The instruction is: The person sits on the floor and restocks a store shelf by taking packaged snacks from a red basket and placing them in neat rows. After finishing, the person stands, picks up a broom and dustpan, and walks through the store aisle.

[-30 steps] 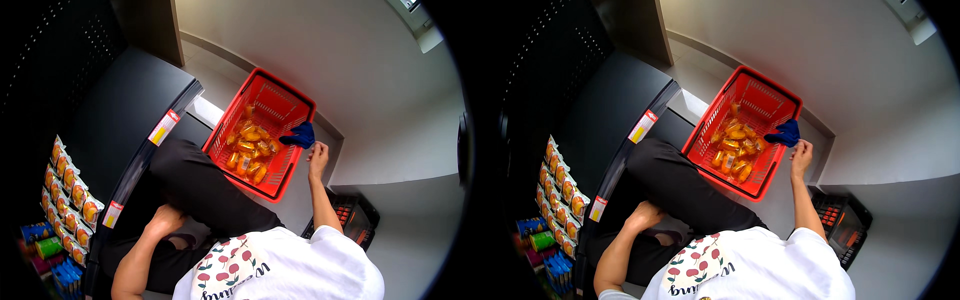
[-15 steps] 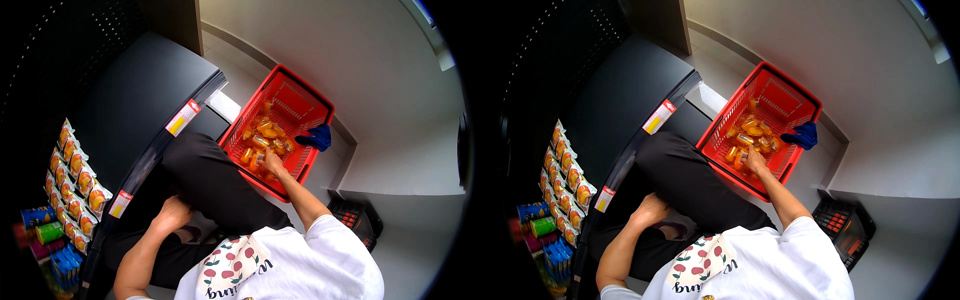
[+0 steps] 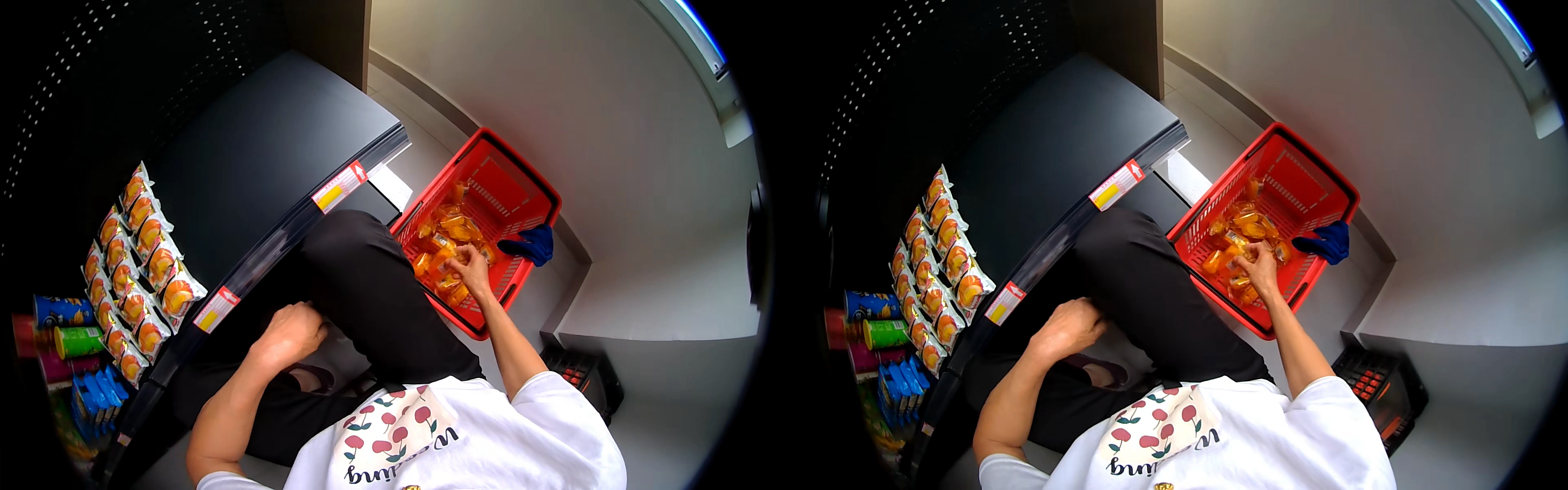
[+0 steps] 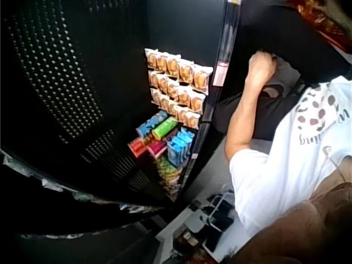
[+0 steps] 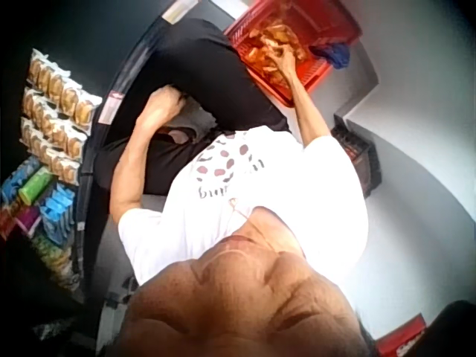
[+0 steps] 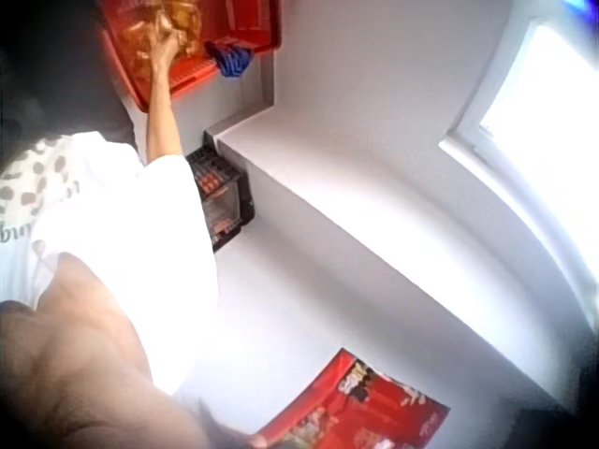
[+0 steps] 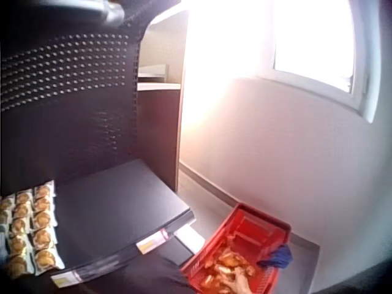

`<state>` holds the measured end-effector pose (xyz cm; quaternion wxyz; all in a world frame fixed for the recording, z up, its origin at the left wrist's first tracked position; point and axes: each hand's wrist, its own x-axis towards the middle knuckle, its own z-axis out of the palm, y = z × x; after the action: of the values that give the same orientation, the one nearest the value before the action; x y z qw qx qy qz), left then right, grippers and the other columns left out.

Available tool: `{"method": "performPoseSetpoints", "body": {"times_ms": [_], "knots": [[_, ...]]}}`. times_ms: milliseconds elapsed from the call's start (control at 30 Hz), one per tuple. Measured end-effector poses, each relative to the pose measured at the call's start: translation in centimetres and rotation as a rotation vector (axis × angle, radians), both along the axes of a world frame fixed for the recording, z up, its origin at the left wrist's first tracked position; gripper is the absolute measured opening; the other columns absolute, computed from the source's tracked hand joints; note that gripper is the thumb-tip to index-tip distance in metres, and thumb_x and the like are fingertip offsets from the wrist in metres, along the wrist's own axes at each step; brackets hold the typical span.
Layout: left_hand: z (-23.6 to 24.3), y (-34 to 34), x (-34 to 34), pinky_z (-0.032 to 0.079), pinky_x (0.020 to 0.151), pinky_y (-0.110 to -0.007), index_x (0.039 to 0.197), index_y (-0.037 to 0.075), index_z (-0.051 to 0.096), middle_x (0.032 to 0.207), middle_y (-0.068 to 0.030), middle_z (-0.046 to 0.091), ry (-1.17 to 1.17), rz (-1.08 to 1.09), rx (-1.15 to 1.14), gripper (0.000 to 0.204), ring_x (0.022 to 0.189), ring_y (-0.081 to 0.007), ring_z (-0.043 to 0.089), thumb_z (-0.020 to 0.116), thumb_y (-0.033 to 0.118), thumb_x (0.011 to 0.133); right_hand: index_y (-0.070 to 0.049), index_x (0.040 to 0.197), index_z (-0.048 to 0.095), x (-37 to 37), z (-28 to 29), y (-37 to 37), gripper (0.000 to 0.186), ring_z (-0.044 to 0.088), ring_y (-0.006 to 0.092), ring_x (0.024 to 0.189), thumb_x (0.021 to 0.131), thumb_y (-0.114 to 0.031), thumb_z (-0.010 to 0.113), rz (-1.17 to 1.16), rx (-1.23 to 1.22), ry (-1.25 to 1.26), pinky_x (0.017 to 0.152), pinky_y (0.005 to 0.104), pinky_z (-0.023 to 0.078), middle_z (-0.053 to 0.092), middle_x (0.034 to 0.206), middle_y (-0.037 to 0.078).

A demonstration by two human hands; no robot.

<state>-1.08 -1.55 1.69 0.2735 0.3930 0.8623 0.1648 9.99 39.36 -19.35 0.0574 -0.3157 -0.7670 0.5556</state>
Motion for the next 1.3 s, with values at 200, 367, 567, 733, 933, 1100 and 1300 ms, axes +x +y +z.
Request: {"method": "performPoseSetpoints", "body": {"times_ms": [200,367,567,733,933,1100,1300], "knots": [[4.5,-0.7,-1.2,0.055,0.071,-0.043,0.089,-0.004,0.066,0.082,-0.0193,0.069,-0.033,0.334,0.197,0.021,0.075,-0.0348,0.068,0.057,0.014,0.095,-0.002,0.114,0.059,-1.8,14.8,-4.1,0.027,0.063,0.0121,0.099,0.090,0.002,0.071,-0.062,0.030,0.508,0.088,0.0257,0.053,0.060,0.112,0.003],[7.3,-0.4,-1.9,0.049,0.057,-0.021,0.098,0.000,0.067,0.077,-0.0037,0.066,-0.365,0.545,0.700,0.024,0.061,-0.0076,0.061,0.055,0.019,0.106,-0.006,0.110,0.060,-3.8,25.2,-10.9,0.045,0.060,0.0278,0.108,0.071,0.011,0.076,0.165,0.559,0.842,0.092,0.0377,0.052,0.057,0.117,0.013],[9.0,-0.6,-1.4,0.056,0.072,-0.026,0.133,-0.003,0.054,0.103,-0.0097,0.069,-0.819,0.502,0.986,0.050,0.085,-0.0146,0.070,0.058,0.038,0.104,-0.008,0.106,0.065,-6.0,29.1,-18.7,0.040,0.059,0.0322,0.111,0.069,0.003,0.078,0.560,0.654,1.104,0.092,0.0411,0.050,0.060,0.120,0.013],[8.9,-1.9,-1.5,0.056,0.075,-0.029,0.133,0.003,0.054,0.111,-0.0074,0.065,-0.873,0.628,1.187,0.056,0.096,-0.0138,0.065,0.061,0.047,0.100,-0.007,0.098,0.066,-7.4,28.9,-22.2,0.035,0.058,0.0339,0.116,0.066,0.005,0.075,0.723,0.622,1.118,0.096,0.0425,0.050,0.060,0.125,0.014],[9.5,-3.6,-1.7,0.056,0.075,-0.027,0.129,0.004,0.057,0.108,-0.0056,0.066,-0.727,0.665,1.194,0.047,0.095,-0.0119,0.065,0.063,0.040,0.099,-0.006,0.099,0.066,-7.8,28.0,-23.6,0.038,0.057,0.0343,0.116,0.065,0.011,0.069,0.746,0.589,1.041,0.092,0.0409,0.052,0.058,0.129,0.016],[8.5,-4.4,-1.6,0.055,0.076,-0.026,0.129,0.005,0.058,0.107,-0.0035,0.067,-0.633,0.742,1.201,0.045,0.095,-0.0101,0.065,0.063,0.038,0.098,-0.001,0.105,0.065,-7.9,29.9,-23.3,0.039,0.059,0.0303,0.109,0.073,0.016,0.049,0.787,0.385,0.869,0.092,0.0386,0.053,0.058,0.127,0.017],[8.0,-4.5,-2.1,0.052,0.077,-0.024,0.130,0.005,0.058,0.108,-0.0016,0.067,-0.589,0.728,1.188,0.041,0.095,-0.0074,0.063,0.065,0.030,0.099,-0.003,0.134,0.059,-11.6,31.1,-23.7,0.033,0.062,0.0152,0.098,0.102,-0.014,0.059,0.698,-0.037,0.596,0.081,0.0283,0.054,0.064,0.115,0.011]]}}
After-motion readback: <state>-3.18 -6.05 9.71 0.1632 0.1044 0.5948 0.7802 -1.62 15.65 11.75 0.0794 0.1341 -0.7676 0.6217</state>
